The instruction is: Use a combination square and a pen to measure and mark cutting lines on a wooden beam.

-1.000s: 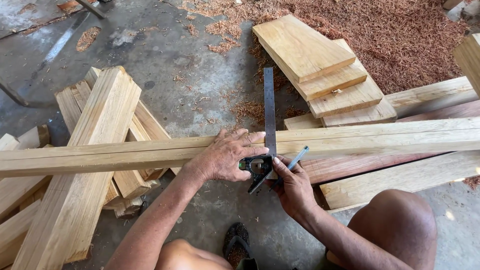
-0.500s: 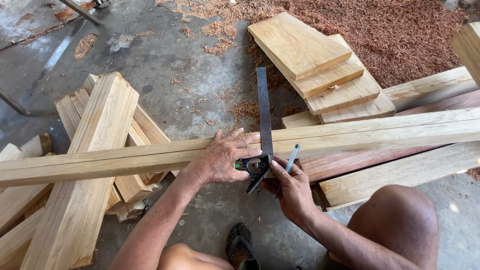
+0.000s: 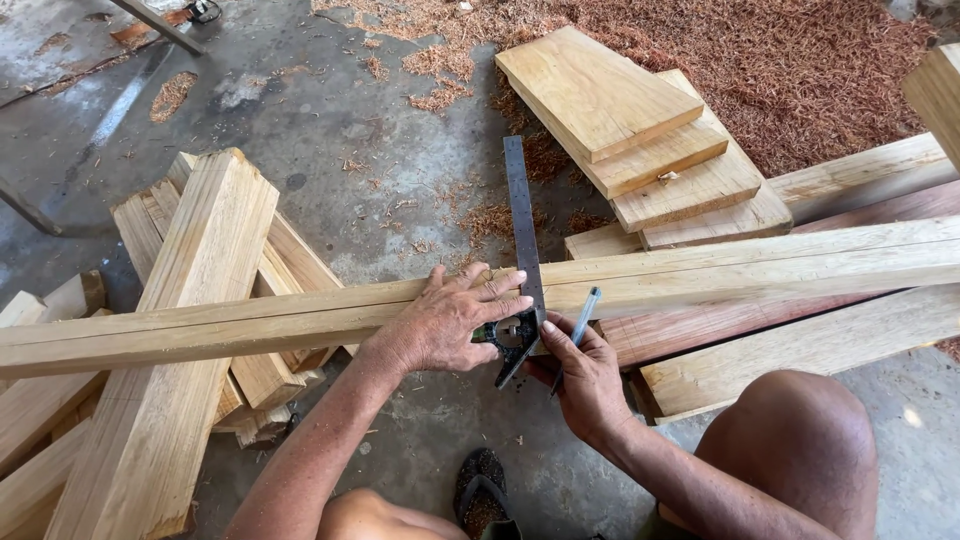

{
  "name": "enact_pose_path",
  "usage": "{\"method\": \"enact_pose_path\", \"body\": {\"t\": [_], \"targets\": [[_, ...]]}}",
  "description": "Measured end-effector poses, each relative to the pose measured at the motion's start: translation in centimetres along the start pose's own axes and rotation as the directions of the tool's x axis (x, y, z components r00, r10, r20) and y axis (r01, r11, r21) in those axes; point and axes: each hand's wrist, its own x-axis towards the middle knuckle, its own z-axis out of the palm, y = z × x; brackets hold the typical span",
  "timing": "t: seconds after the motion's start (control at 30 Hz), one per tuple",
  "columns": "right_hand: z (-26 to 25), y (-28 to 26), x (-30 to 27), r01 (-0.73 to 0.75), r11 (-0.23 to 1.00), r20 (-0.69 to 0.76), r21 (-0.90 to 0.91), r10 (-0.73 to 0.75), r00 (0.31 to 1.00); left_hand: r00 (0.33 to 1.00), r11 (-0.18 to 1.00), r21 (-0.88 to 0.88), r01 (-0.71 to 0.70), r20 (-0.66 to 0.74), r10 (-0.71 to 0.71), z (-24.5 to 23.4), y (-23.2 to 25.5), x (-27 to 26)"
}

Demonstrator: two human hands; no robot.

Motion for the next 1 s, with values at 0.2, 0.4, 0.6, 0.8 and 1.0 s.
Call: {"method": "enact_pose_path", "body": {"t": [0.2, 0.4, 0.6, 0.8, 1.0], "targets": [[-0.2, 0.0, 0.0, 0.007, 0.999, -0.001, -0.049, -0.007, 1.0, 0.999, 1.0, 0.022, -0.018, 0.032, 0.017, -0.7, 0.4, -0.3], [-0.6, 0.1, 0.3, 0.003, 0.999, -0.004, -0.048, -0.003, 1.0, 0.999, 0.999, 0.027, -0.024, 0.032, 0.023, -0.5, 0.2, -0.3], [-0.9, 0.4, 0.6, 0.007, 0.999, 0.011, -0.04, -0.006, 1.0, 0.998, 1.0, 0.02, -0.01, 0.061, 0.008, -0.5, 0.2, 0.0], [-0.6, -0.1, 0.2, 0.0, 0.998, 0.021, -0.059, 0.001, 1.0, 0.998, 1.0, 0.016, -0.01, 0.068, 0.009, -0.2, 0.0, 0.2], [-0.4, -0.3, 0.1, -0.001, 0.998, 0.009, -0.07, 0.002, 1.0, 0.997, 1.0, 0.013, 0.013, 0.077, -0.014, -0.8, 0.4, 0.0]]}}
